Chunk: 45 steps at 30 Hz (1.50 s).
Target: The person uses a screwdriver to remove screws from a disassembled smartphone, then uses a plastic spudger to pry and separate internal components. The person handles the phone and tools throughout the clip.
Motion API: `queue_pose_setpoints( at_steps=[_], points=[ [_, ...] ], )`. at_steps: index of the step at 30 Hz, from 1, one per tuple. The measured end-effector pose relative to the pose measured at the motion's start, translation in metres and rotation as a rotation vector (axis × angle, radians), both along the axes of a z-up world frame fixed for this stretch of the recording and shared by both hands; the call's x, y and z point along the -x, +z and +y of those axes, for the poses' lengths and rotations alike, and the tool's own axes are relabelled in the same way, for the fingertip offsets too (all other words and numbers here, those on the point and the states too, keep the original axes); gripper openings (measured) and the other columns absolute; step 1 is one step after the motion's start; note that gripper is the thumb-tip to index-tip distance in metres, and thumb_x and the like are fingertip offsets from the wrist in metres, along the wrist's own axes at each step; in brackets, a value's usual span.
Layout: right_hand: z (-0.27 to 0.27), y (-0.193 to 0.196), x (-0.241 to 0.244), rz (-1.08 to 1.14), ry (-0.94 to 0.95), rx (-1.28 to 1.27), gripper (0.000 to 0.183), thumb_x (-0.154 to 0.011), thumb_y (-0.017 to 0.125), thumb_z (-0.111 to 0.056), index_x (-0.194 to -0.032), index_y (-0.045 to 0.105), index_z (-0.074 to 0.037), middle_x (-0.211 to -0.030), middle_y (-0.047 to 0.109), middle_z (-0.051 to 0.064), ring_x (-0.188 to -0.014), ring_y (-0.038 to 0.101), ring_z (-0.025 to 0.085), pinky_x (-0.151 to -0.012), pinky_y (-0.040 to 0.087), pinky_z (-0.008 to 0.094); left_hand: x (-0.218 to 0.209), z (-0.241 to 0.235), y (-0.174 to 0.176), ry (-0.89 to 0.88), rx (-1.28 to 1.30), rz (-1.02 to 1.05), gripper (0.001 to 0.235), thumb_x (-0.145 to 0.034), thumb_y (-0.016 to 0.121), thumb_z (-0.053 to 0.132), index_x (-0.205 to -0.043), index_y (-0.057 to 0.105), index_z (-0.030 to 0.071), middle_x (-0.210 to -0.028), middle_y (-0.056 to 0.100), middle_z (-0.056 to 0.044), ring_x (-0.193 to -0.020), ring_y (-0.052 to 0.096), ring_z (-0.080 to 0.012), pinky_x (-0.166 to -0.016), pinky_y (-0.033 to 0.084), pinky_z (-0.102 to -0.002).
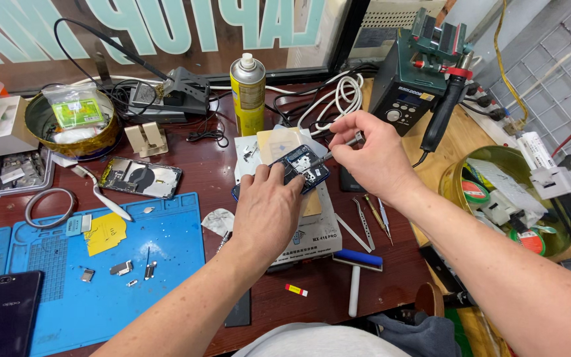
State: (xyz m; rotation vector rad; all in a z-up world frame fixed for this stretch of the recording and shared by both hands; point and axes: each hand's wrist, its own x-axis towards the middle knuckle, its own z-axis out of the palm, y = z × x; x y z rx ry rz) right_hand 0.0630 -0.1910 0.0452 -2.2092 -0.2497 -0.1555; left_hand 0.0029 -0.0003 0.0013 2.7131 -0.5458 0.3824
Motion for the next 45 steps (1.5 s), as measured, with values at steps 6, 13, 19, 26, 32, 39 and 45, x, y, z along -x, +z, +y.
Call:
queue_pose_setpoints(
  at_steps=[6,13,19,26,32,39,45],
  points=[
    [0.002,-0.001,0.002,0.069,-0.023,-0.035,0.027,-0.083,0.067,-0.006,-0.11,0.068,-0.004,-0.092,0.074,0.001,-0.072,0.066,0.007,-0.064,0.054,0.023,0.0,0.001,0.0,-0.003,0.022,0.009,0.022,-0.09,0.068,0.027,-0.101,0.075,0.01,-0.094,0.062,-0.011,-0.097,0.057,-0.0308,-0.083,0.043,-0.046],
    [-0.003,-0.003,-0.004,0.0,0.053,0.038,0.03,-0.082,0.067,-0.005,-0.112,0.068,-0.003,-0.09,0.076,0.003,-0.08,0.07,0.007,-0.071,0.056,0.024,-0.001,0.0,-0.001,0.004,0.015,0.018,0.023,-0.089,0.068,0.028,-0.103,0.076,0.011,-0.094,0.062,-0.011,-0.097,0.057,-0.0309,-0.083,0.043,-0.046],
    [-0.004,-0.005,-0.004,-0.012,0.053,0.076,0.031,-0.081,0.068,-0.004,-0.112,0.068,-0.004,-0.089,0.076,0.002,-0.08,0.07,0.008,-0.072,0.056,0.025,-0.001,0.0,-0.002,0.009,0.023,0.015,0.024,-0.088,0.068,0.027,-0.105,0.077,0.013,-0.094,0.063,-0.011,-0.097,0.057,-0.0311,-0.083,0.043,-0.046],
    [0.001,0.001,-0.003,-0.037,0.064,0.126,0.028,-0.08,0.068,-0.005,-0.108,0.067,-0.005,-0.086,0.076,0.003,-0.079,0.072,0.012,-0.073,0.057,0.028,0.0,0.0,0.0,0.01,0.015,0.041,0.023,-0.09,0.068,0.026,-0.106,0.077,0.012,-0.094,0.062,-0.011,-0.098,0.057,-0.0304,-0.083,0.043,-0.045],
    [0.024,0.003,-0.013,-0.268,0.115,0.271,0.018,-0.08,0.067,-0.004,-0.098,0.069,-0.003,-0.087,0.074,0.012,-0.083,0.075,0.024,-0.076,0.059,0.036,0.0,0.0,0.001,0.002,0.027,0.037,0.022,-0.087,0.068,0.022,-0.105,0.077,0.012,-0.096,0.062,-0.011,-0.099,0.056,-0.0308,-0.083,0.042,-0.046],
    [0.049,0.022,-0.008,-0.176,0.135,0.589,0.018,-0.093,0.071,-0.022,-0.097,0.066,-0.005,-0.085,0.072,0.02,-0.086,0.071,0.038,-0.075,0.056,0.048,-0.008,-0.001,-0.006,0.045,0.183,0.06,0.031,-0.073,0.073,0.015,-0.103,0.079,0.011,-0.103,0.065,-0.015,-0.1,0.057,-0.035,-0.083,0.044,-0.05],
    [0.059,0.035,-0.011,-0.174,0.277,0.598,0.023,-0.091,0.061,-0.014,-0.113,0.065,-0.008,-0.093,0.073,0.02,-0.092,0.07,0.039,-0.081,0.055,0.05,-0.051,0.003,-0.008,0.202,0.276,0.108,0.013,-0.079,0.067,0.007,-0.087,0.078,0.005,-0.098,0.071,-0.018,-0.101,0.064,-0.0368,-0.091,0.052,-0.047]
  ],
)
